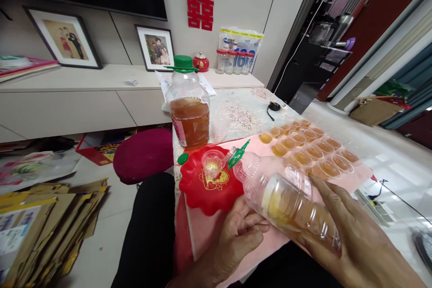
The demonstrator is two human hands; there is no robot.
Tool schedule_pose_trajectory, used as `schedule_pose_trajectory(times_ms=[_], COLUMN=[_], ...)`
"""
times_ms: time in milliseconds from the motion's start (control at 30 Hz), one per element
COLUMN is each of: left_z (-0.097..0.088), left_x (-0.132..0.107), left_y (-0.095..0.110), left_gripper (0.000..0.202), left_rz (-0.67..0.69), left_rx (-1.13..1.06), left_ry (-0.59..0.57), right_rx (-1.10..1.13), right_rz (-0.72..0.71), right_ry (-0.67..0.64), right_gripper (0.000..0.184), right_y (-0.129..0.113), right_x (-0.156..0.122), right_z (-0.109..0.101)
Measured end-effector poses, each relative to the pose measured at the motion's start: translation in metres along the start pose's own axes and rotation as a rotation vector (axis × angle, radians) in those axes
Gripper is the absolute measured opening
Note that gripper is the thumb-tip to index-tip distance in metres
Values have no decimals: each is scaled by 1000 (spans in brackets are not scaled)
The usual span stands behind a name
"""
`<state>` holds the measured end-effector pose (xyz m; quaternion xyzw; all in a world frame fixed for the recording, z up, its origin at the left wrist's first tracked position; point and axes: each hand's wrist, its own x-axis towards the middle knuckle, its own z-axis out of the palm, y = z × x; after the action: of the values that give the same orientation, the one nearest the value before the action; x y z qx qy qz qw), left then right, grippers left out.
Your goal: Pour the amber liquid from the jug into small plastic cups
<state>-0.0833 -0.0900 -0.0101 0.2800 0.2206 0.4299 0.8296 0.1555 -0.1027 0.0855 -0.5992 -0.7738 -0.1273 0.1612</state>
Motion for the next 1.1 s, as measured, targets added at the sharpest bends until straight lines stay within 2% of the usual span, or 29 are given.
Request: schedule_pose_trajectory(times_ms=[133,267,367,533,933,1100], left_z=[0,1,3,7,1,1], left_x=[0,0,1,1,2,3], left_y=[-5,-8,-3,8,-2,-2], left_gripper=[104,101,99,110,92,105], left_rz=[4,37,38,11,103,64], left_rx=[-55,-63,-48,-52,-173,-183], left_ry=[27,15,-5,6,-76,-43], right_rx=[-120,-131,-106,-106,-192,-211], right_rz=[-87,-106,-95,-116,-217,-219], right_ry=[-78,-88,-100,-102,-104,-119], right_gripper=[95,94,95,96,94,95], right_y=[4,6,8,8,3,4], right_x=[3,6,8,13,25,27], right_z=[-4,-6,-6,-6,-10,-11])
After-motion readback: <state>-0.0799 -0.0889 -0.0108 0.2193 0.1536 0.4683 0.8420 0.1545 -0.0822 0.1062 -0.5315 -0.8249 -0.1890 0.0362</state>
